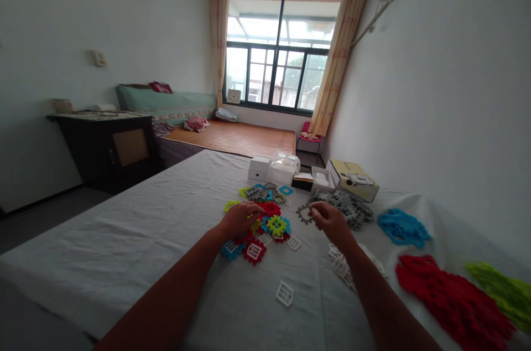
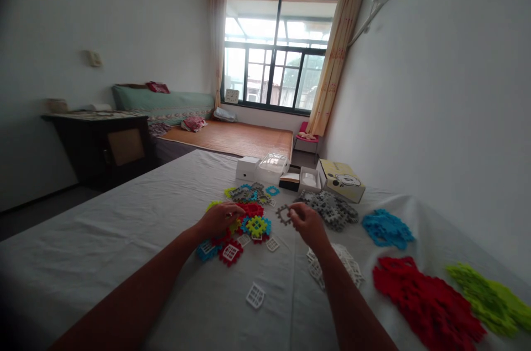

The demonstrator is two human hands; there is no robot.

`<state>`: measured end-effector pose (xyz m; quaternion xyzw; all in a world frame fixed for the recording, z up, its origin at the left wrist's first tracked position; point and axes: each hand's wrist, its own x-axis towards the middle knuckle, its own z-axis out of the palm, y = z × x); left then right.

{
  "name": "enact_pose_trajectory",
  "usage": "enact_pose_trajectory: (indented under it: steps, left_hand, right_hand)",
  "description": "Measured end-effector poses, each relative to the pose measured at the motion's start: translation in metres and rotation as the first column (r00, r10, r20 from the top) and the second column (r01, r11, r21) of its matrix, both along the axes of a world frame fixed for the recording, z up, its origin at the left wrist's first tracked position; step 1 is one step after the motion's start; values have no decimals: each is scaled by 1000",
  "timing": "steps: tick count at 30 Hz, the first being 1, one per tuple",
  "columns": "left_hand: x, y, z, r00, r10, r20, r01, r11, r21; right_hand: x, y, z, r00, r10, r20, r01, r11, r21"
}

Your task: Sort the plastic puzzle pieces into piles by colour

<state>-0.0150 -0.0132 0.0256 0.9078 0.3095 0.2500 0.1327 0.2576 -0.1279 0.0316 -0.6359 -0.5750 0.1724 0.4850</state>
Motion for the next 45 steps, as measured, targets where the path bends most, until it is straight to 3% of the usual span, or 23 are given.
enact_pose_trajectory:
  steps: [2, 5, 9, 14, 15, 17, 19, 20, 23, 26, 29, 33, 40, 45]
  left_hand:
    - [0, 0, -1, 1000, -6, 6, 6, 1000, 9]
    - [0, 2, -4, 1000, -15, 18, 15, 999, 31]
    - [0, 5, -7, 999, -27, 35, 25, 997, 73]
    - [5, 2, -8, 996, -74, 40, 68, 988, 136]
    - [7, 1, -7, 995, -101, 24, 97, 984, 146]
    - [10, -4, -4, 984, -178, -30, 180, 971, 155]
    - [10, -8, 0, 966, -246, -84, 255, 958, 131]
    - [10, -9, 2, 959, -265, -100, 275, 956, 105]
    - [4, -9, 7, 965, -234, -115, 237, 971, 13]
    - [-2, 0, 6, 993, -88, -77, 86, 996, -28]
    - [-4, 13, 1, 996, 69, 60, -69, 998, -1]
    - [-3, 28, -7, 972, 194, 129, -201, 978, 45]
    - [-4, 31, 8, 930, 334, -153, -335, 942, 18]
    - [2, 22, 25, 868, 330, -371, -368, 929, -36]
  right_hand:
    - [36, 5, -8, 976, -209, -59, 211, 977, 37]
    - [84, 10, -24, 890, -430, -154, 445, 892, 82]
    - [115, 17, -41, 753, -487, -443, 586, 802, 113]
    - [104, 20, -36, 723, -530, -443, 644, 749, 156]
    - [94, 20, -33, 756, -520, -399, 616, 770, 166]
    - [65, 19, -27, 874, -410, -260, 458, 875, 159]
    - [29, 16, -25, 981, -174, -83, 181, 979, 93]
    - [10, 15, -25, 999, -42, 7, 41, 998, 46]
    - [-38, 10, -28, 939, 231, 256, -225, 973, -54]
    - [-64, 5, -28, 885, 336, 323, -331, 941, -72]
    - [-70, 3, -25, 898, 375, 228, -380, 925, -24]
    - [-64, 5, -28, 950, 262, 172, -274, 960, 51]
    - [-56, 11, -42, 947, 199, 253, -220, 974, 59]
    - [-57, 10, -41, 946, 200, 256, -226, 971, 76]
